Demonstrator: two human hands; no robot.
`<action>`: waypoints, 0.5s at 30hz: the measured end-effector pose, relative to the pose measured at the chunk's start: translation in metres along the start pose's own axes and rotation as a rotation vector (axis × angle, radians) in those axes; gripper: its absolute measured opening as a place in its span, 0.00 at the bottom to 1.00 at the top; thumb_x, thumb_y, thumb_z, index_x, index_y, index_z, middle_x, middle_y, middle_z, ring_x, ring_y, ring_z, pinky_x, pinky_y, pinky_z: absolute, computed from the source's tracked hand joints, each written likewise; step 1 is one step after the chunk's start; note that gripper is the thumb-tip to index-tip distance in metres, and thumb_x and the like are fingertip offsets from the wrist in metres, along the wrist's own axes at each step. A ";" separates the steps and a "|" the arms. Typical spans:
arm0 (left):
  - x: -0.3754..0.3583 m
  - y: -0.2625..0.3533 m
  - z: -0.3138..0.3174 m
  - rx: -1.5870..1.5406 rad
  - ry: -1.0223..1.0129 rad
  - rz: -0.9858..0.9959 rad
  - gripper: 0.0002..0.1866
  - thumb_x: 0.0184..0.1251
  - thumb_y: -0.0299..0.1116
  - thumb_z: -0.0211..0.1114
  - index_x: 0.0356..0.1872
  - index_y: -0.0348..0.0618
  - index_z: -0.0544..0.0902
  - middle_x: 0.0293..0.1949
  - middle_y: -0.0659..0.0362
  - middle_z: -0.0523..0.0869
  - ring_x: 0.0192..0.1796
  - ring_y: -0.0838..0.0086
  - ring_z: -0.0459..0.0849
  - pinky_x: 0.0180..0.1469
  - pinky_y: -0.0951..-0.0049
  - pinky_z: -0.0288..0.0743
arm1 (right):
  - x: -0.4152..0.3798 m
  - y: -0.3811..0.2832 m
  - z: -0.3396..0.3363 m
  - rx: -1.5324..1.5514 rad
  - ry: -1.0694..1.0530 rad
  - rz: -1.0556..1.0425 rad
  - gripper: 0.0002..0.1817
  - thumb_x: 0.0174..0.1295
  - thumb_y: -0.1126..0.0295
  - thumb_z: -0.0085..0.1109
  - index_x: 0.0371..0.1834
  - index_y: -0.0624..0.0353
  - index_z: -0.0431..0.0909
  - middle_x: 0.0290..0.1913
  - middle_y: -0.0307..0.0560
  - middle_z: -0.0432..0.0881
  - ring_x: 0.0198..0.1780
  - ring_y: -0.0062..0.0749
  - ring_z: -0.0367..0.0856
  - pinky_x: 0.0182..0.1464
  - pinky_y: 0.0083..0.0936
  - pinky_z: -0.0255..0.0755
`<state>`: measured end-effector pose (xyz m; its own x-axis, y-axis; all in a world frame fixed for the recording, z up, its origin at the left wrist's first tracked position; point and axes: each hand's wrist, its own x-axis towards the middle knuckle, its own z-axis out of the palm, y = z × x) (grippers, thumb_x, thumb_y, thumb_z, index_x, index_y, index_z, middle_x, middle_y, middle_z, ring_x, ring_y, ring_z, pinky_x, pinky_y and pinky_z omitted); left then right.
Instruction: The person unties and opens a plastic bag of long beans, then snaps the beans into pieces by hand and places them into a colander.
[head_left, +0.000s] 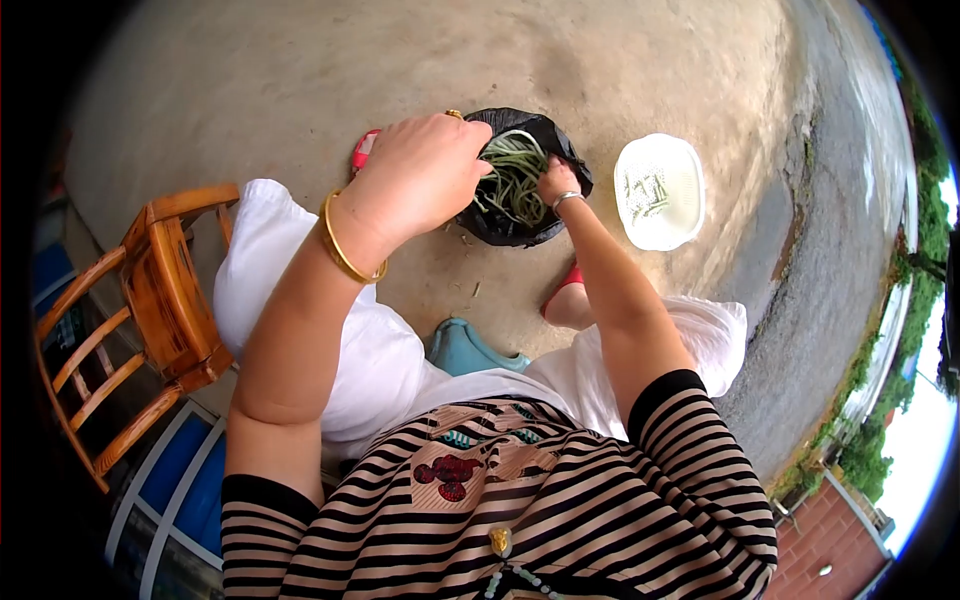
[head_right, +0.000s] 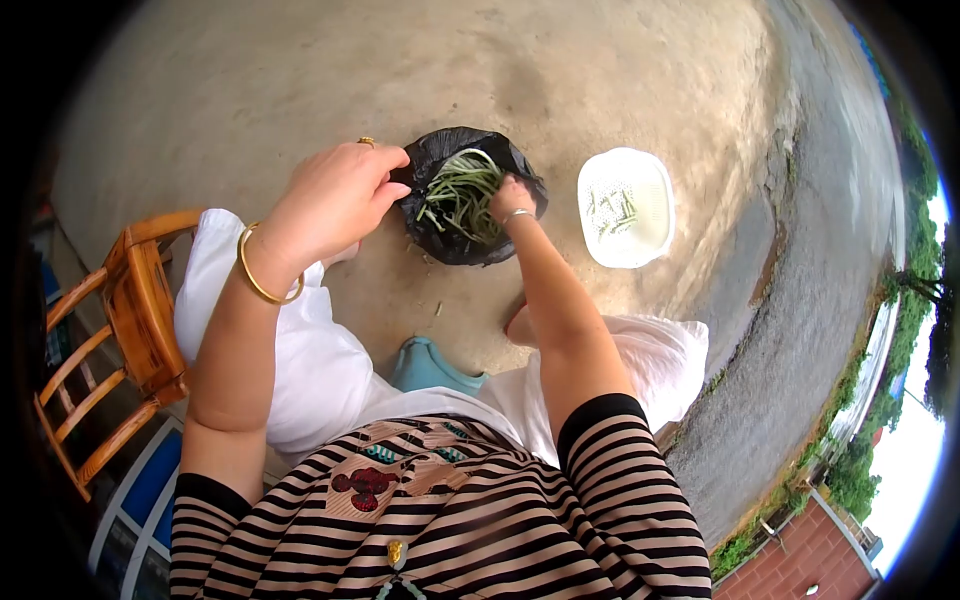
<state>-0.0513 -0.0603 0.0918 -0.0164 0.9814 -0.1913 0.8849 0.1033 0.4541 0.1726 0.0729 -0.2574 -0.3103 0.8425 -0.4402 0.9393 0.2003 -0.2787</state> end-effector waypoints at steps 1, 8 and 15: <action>0.001 0.002 -0.002 -0.001 -0.013 -0.005 0.09 0.60 0.32 0.61 0.38 0.38 0.80 0.31 0.48 0.83 0.38 0.52 0.81 0.39 0.57 0.73 | -0.013 -0.015 -0.006 -0.083 0.031 0.005 0.26 0.55 0.58 0.56 0.57 0.57 0.67 0.54 0.61 0.75 0.55 0.53 0.75 0.56 0.43 0.70; 0.005 0.009 -0.006 0.024 -0.027 0.007 0.11 0.60 0.33 0.62 0.41 0.38 0.80 0.35 0.48 0.84 0.40 0.52 0.81 0.40 0.57 0.74 | 0.004 0.003 -0.034 0.100 -0.024 -0.058 0.26 0.46 0.55 0.62 0.49 0.56 0.79 0.43 0.58 0.82 0.47 0.47 0.81 0.52 0.37 0.74; 0.005 0.007 0.003 0.027 0.083 0.087 0.09 0.58 0.33 0.63 0.31 0.37 0.79 0.30 0.48 0.83 0.35 0.53 0.83 0.37 0.57 0.76 | -0.010 -0.004 -0.037 0.134 0.016 -0.138 0.21 0.50 0.63 0.57 0.49 0.58 0.77 0.43 0.60 0.82 0.47 0.52 0.80 0.52 0.40 0.73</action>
<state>-0.0439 -0.0553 0.0918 0.0232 0.9966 -0.0794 0.8969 0.0143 0.4420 0.1775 0.0820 -0.2203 -0.4316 0.8197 -0.3765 0.8597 0.2474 -0.4469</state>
